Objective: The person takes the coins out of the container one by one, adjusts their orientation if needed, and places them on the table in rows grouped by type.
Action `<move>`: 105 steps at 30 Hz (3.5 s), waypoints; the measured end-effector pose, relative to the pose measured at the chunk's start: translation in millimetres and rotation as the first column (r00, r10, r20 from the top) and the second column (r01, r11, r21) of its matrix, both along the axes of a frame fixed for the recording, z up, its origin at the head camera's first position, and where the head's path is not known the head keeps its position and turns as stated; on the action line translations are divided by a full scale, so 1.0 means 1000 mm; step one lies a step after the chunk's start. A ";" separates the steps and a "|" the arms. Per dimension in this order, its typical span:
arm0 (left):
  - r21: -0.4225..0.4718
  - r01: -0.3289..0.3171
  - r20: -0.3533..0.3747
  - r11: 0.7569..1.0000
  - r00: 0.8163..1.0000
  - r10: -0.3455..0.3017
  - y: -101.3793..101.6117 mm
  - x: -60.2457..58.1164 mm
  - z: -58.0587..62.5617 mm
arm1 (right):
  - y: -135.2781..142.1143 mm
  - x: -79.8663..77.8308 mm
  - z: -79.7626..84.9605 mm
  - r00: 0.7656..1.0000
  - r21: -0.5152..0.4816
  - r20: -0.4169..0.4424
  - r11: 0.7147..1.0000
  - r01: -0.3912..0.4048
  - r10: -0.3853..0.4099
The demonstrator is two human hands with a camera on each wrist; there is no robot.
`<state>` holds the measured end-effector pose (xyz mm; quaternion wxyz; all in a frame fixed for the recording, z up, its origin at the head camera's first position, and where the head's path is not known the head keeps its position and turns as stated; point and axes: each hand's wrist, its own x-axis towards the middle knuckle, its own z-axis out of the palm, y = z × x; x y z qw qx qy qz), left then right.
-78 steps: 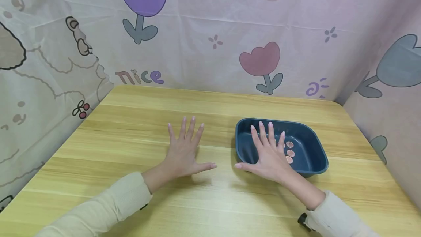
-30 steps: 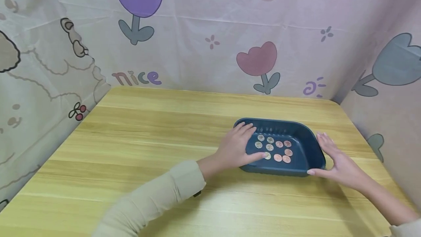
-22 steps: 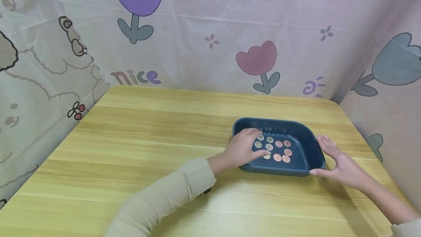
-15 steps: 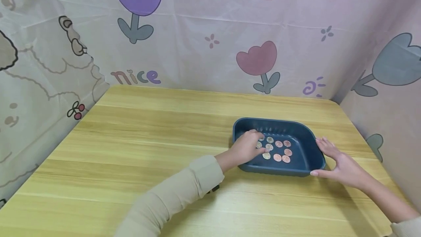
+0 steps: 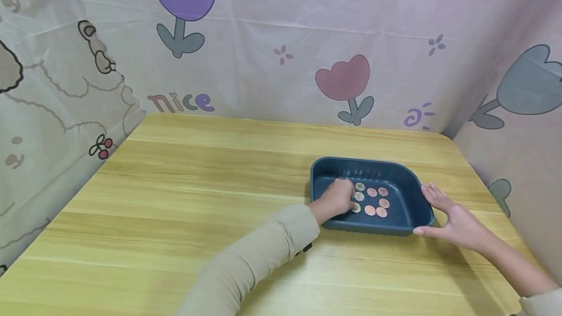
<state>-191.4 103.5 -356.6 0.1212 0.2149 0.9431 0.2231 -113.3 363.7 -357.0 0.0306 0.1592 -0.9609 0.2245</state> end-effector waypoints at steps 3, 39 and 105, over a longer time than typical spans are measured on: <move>-0.022 0.006 0.005 1.000 1.000 -0.006 0.002 -0.001 -0.001 | -0.001 0.000 0.001 1.000 0.001 0.007 1.000 0.003 -0.003; 0.074 -0.003 0.097 0.997 0.995 -0.004 -0.003 -0.015 0.001 | -0.001 -0.003 0.001 0.998 -0.032 0.065 0.999 0.009 -0.007; 0.122 -0.326 0.144 0.937 0.940 0.309 -0.149 -0.048 -0.010 | -0.002 -0.005 0.008 0.995 0.017 0.102 1.000 0.006 -0.007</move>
